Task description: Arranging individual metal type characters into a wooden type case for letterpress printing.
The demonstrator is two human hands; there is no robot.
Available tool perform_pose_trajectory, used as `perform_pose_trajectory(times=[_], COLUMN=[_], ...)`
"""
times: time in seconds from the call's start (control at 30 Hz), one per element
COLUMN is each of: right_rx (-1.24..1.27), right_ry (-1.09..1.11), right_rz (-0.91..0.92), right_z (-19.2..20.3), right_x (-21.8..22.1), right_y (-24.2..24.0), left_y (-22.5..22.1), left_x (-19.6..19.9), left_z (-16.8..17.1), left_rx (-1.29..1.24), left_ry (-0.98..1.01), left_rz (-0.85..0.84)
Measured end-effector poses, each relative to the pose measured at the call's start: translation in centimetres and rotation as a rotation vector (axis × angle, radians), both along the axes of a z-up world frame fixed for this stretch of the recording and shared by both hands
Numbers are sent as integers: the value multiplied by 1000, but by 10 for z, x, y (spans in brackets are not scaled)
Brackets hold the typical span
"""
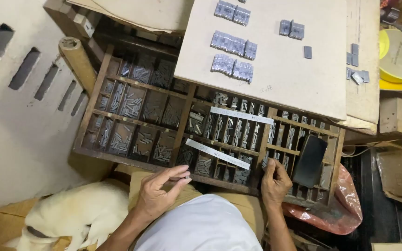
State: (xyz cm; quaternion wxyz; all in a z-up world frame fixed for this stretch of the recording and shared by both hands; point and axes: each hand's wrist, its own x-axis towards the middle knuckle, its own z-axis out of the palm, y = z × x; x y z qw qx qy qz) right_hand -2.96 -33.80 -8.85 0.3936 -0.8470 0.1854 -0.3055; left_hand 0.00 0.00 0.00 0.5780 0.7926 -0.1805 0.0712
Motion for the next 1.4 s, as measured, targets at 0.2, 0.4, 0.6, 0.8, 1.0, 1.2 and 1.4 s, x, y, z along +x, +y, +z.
perform_pose_trajectory(times=[0.2, 0.4, 0.6, 0.8, 1.0, 1.2, 1.4], right_rx=[-49, -54, -33, -41, -29, -31, -35], right_ry=[17, 12, 7, 14, 20, -17, 2], right_rz=[7, 10, 2, -1, -18, 11, 5], right_z=[-1, 1, 0, 4, 5, 3, -13], right_x=[-1, 0, -1, 0, 0, -1, -4], right_y=[-3, -2, -1, 0, 2, 1, -8], left_y=[-3, -2, -2, -2, -2, -3, -4], left_x=[0, 0, 1, 1, 0, 1, 0], left_z=[5, 2, 0, 2, 2, 3, 9], left_rx=[-3, 13, 10, 18, -4, -16, -80], left_ry=[30, 1, -37, -42, -20, -5, 36], left_rz=[21, 18, 18, 13, -1, -8, -35])
